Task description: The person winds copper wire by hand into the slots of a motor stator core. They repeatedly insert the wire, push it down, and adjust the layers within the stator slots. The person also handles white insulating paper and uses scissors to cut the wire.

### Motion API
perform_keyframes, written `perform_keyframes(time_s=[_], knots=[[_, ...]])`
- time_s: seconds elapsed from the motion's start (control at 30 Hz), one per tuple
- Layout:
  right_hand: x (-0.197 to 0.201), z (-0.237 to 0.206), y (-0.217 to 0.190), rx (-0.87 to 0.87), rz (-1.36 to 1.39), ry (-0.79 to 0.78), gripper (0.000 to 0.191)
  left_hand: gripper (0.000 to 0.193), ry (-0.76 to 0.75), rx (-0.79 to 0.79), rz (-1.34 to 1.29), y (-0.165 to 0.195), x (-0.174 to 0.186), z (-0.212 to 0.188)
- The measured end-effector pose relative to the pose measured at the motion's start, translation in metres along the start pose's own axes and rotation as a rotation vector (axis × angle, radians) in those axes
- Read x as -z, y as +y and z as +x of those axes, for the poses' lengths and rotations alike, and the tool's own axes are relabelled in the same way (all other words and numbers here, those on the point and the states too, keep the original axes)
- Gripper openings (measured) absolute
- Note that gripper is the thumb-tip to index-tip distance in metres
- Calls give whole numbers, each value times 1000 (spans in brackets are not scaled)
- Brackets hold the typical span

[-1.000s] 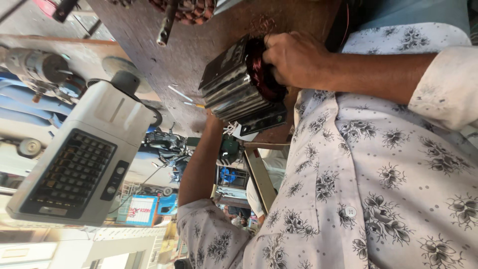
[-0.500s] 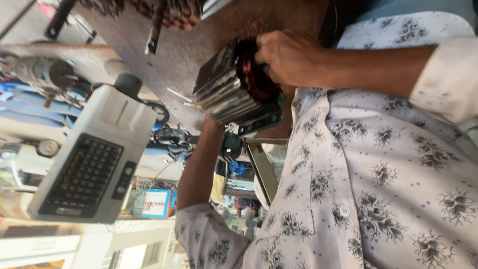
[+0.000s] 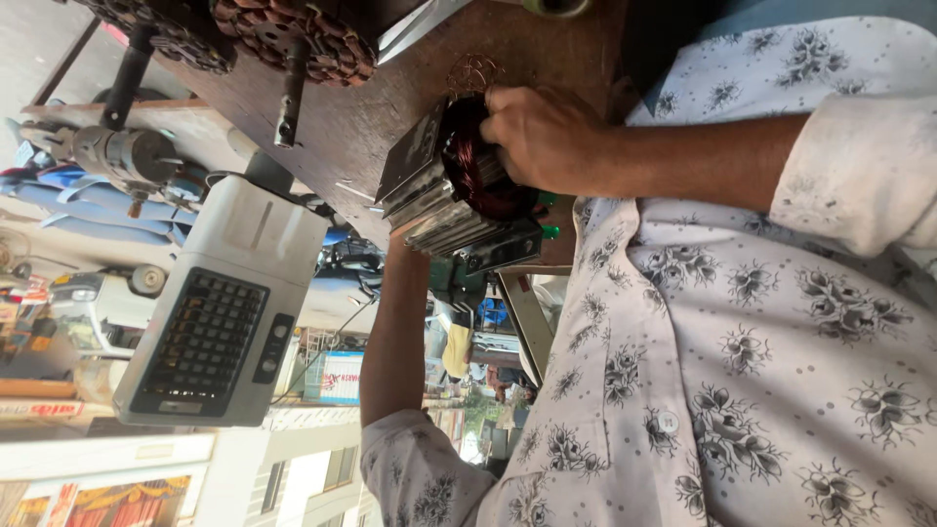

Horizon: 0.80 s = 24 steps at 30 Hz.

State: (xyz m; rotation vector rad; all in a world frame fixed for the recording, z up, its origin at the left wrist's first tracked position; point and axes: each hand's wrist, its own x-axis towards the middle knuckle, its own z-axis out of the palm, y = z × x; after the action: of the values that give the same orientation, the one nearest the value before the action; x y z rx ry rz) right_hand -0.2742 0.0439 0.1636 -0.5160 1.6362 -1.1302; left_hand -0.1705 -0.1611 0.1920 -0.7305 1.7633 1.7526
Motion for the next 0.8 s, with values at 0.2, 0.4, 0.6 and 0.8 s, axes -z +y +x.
perform_keyframes(time_s=[0.2,0.4,0.6,0.8], knots=[[-7,-2,2,48,31,24,14,38,16,68,-17,-12,2,-23],[4,-1,7,-18,-51,-136,27,38,16,32,10,-2,0,-15],[2,0,8,208,-173,6,16,39,31,-16,-2,8,-8,0],[19,1,10,200,-259,-87,25,39,45,-48,-39,8,-11,-1]])
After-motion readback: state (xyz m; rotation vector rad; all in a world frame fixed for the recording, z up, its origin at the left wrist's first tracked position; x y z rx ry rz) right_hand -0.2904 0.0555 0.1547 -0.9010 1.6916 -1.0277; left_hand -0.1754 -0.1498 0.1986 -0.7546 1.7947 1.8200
